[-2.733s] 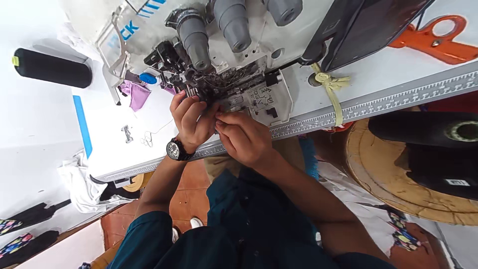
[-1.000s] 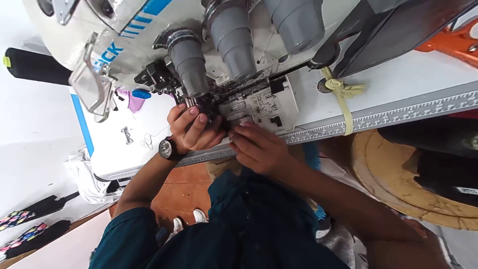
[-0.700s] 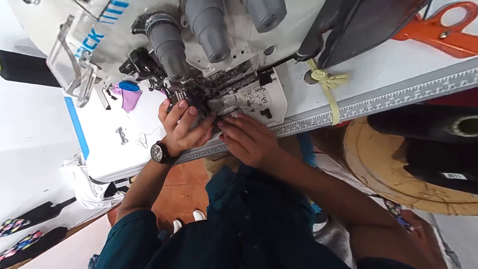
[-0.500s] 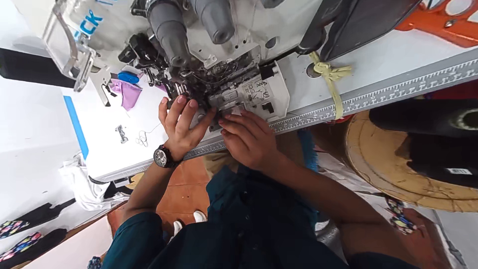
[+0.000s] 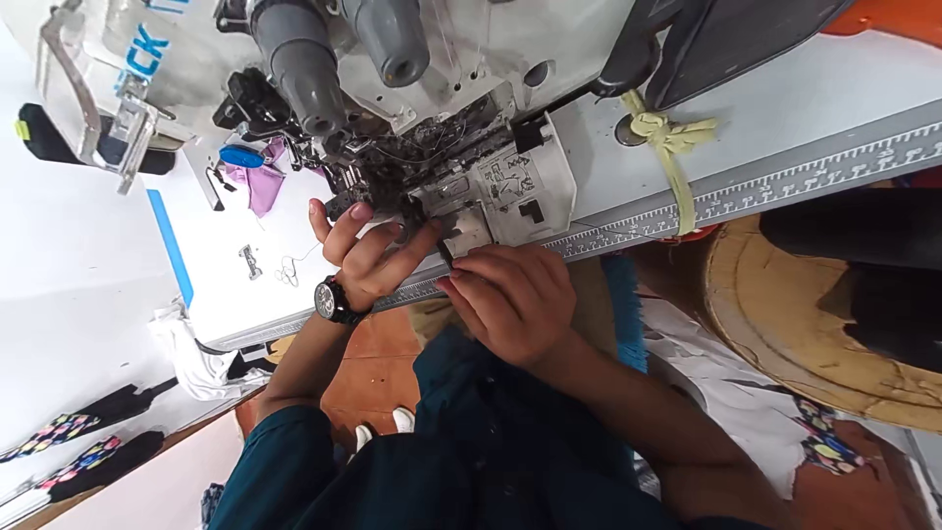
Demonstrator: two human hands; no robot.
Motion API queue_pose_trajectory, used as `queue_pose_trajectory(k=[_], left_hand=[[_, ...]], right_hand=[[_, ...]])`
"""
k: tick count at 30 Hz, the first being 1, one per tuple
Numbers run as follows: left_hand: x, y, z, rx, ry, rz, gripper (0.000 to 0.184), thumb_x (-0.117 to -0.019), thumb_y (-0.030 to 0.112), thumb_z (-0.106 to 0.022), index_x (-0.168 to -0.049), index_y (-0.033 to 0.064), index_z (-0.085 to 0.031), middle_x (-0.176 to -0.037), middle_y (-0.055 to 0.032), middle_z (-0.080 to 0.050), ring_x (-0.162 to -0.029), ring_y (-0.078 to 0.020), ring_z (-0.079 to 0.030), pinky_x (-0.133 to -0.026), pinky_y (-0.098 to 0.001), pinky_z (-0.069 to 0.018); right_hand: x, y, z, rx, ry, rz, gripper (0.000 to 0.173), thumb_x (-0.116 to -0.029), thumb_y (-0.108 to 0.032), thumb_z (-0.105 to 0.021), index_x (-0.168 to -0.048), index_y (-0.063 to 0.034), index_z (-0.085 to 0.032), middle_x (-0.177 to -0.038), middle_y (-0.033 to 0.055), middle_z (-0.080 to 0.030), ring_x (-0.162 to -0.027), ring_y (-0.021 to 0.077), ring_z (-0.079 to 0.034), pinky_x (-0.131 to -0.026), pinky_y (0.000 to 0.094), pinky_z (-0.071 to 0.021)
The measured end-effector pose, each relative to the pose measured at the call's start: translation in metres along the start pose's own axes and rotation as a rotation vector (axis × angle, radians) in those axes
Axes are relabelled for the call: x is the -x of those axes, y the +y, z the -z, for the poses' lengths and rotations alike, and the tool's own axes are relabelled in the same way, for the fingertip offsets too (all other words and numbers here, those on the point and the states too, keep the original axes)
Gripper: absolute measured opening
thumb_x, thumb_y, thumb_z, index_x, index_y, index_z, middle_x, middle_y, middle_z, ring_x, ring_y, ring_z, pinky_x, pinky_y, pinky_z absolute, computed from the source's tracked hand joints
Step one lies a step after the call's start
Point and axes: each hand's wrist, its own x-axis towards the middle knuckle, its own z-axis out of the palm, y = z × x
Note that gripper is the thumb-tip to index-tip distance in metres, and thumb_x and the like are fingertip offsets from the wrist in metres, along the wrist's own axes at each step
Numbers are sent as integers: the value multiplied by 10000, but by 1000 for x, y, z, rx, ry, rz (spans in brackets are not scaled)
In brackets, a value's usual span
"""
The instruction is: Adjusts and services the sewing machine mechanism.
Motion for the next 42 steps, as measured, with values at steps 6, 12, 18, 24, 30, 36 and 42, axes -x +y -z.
queue_pose_trajectory(k=[6, 12, 18, 24, 30, 36, 42], left_hand=[[-16, 25, 17, 77, -42, 59, 133, -1010, 228, -636, -1078, 119, -672, -851, -63, -519, -793, -210, -477, -884, -352, -374], [-32, 57, 25, 783, 76, 733, 121, -994, 295, -676, -1011, 208, -759, -1037, 114, -595, -1013, 15, -535, -894, -158, -429], [-37, 75, 28, 1318, 160, 1162, 107, -1013, 215, -641, -998, 154, -728, -940, 58, -690, -836, -26, -634, -744, -210, -537], [-36, 76, 24, 1317, 176, 1224, 55, -980, 105, -673, -941, 108, -712, -885, 34, -705, -796, -39, -672, -724, -226, -585], [-36, 74, 24, 1229, 144, 1249, 101, -958, 72, -677, -864, 106, -690, -789, 46, -670, -691, -24, -621, -617, -204, -536], [-29, 71, 17, 727, 26, 878, 181, -990, 147, -672, -1028, -24, -719, -896, -16, -660, -780, 0, -599, -685, -156, -522], [-24, 59, 14, 143, 23, 563, 134, -934, 85, -701, -1013, -10, -754, -893, -124, -693, -866, -155, -645, -745, -238, -517]], right_hand=[[-14, -2, 12, -194, 71, 40, 182, -922, -198, -788, -995, -63, -690, -940, 99, -763, -917, 215, -717, -852, 358, -545], [-20, -6, 9, -245, -64, -74, 471, -1019, -512, -576, -1244, -105, -645, -1120, 84, -747, -1069, 175, -674, -966, 363, -458], [-2, -15, 14, -432, -48, -171, 154, -1005, -126, -649, -1133, -42, -636, -991, 106, -717, -960, 181, -687, -883, 305, -559], [2, -12, 14, -504, -42, -209, 167, -970, -114, -711, -1074, -2, -644, -1015, 131, -725, -1006, 172, -701, -916, 275, -576], [7, -1, 19, -131, -65, 22, 203, -945, -152, -759, -1105, -57, -679, -1046, 117, -732, -976, 237, -687, -884, 350, -549], [-13, -2, 12, -121, 37, -86, 117, -973, -163, -704, -985, -51, -739, -854, 93, -750, -797, 199, -674, -739, 331, -501], [-27, -5, -16, -74, 58, -73, 81, -920, -123, -744, -940, -53, -780, -795, 83, -755, -742, 186, -682, -681, 322, -497]])
